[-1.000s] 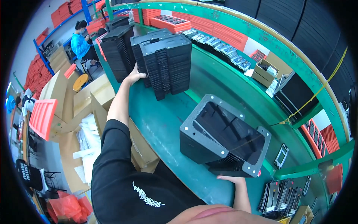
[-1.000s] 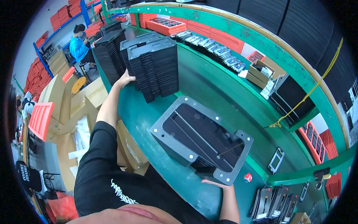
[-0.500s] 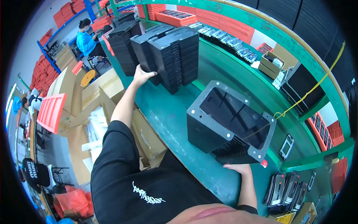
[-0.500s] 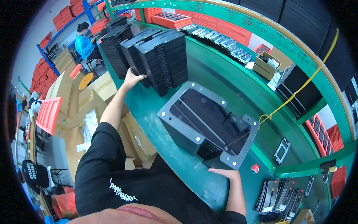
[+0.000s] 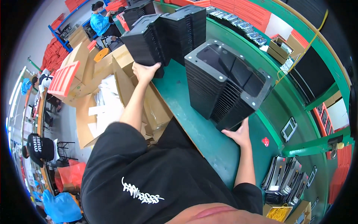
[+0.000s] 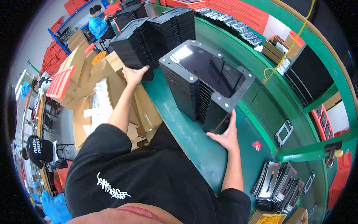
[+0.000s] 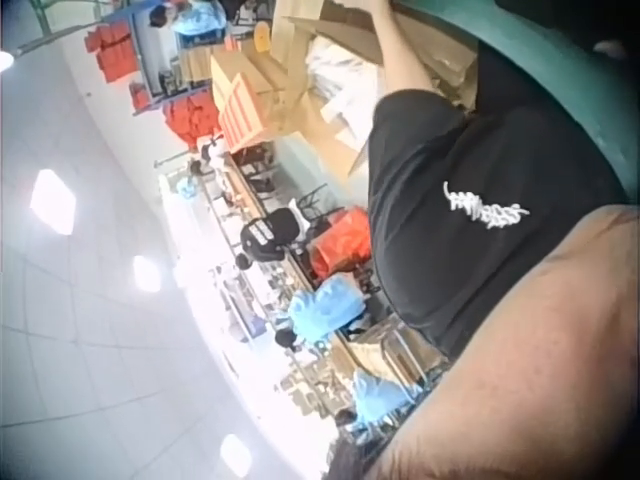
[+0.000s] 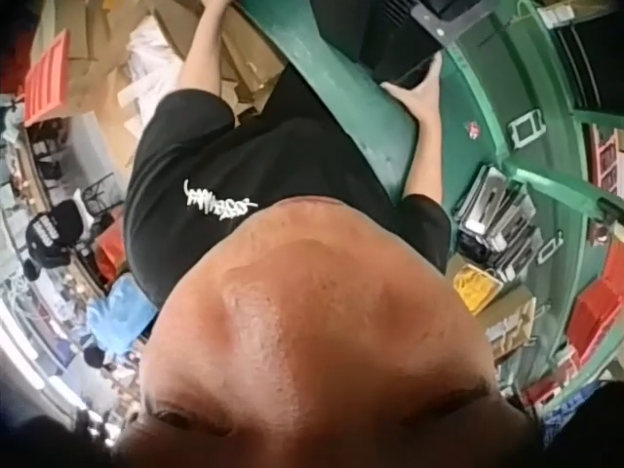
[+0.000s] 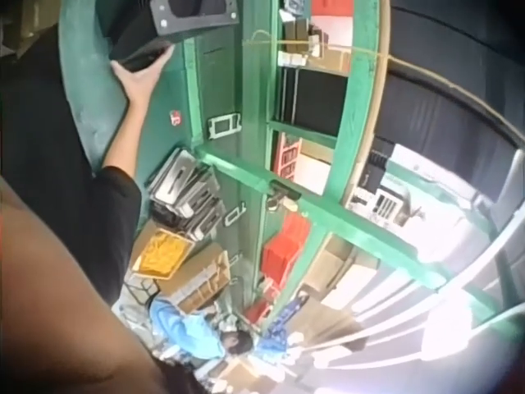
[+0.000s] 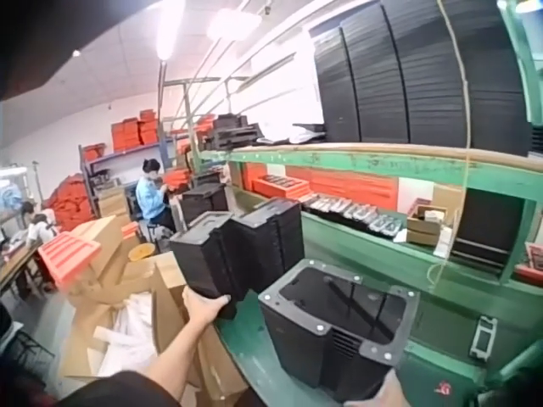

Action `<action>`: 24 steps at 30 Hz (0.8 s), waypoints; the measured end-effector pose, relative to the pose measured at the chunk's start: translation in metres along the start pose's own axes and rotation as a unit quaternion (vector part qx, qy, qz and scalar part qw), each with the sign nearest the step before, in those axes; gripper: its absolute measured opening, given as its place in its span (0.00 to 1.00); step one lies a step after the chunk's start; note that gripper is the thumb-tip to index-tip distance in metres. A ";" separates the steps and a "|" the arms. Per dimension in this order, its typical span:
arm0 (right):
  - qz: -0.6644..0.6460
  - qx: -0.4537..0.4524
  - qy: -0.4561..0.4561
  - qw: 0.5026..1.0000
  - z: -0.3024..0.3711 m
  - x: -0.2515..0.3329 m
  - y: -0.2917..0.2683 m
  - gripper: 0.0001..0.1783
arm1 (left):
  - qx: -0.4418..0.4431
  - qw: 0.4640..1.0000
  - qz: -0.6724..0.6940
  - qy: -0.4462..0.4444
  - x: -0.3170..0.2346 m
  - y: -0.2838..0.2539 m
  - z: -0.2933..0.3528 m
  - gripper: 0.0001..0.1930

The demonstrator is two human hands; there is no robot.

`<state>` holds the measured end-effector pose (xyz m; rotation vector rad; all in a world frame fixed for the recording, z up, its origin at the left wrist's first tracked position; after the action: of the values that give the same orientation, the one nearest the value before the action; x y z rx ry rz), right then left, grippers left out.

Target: Assembling black electronic enclosures by installing internal components and metal brackets on a factory production line.

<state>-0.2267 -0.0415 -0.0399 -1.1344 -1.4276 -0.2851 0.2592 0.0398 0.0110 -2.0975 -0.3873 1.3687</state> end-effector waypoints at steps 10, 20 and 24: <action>0.054 -0.025 0.046 0.997 0.003 0.026 0.010 0.82 | 0.099 0.970 0.157 0.157 0.040 -0.055 0.095 0.51; 0.135 -0.108 0.095 0.980 0.053 0.049 0.024 0.72 | 0.324 0.882 0.287 0.185 -0.015 -0.036 0.115 0.59; 0.020 0.103 0.169 0.980 0.128 -0.037 0.035 0.50 | 0.341 0.867 0.265 0.249 -0.041 0.000 0.093 0.59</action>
<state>-0.2875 0.0539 -0.1184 -0.8952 -1.1049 -0.2799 0.1575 0.0474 0.0138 -1.8718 0.8329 0.9463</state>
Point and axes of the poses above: each hand's wrist, its own z-axis away from the middle knuckle, its own y-axis out of the palm, x = y × z, the point moved 1 cm from there along -z, towards the middle knuckle, and after that the axes turned 6 degrees about x, right-handed, at the moved point
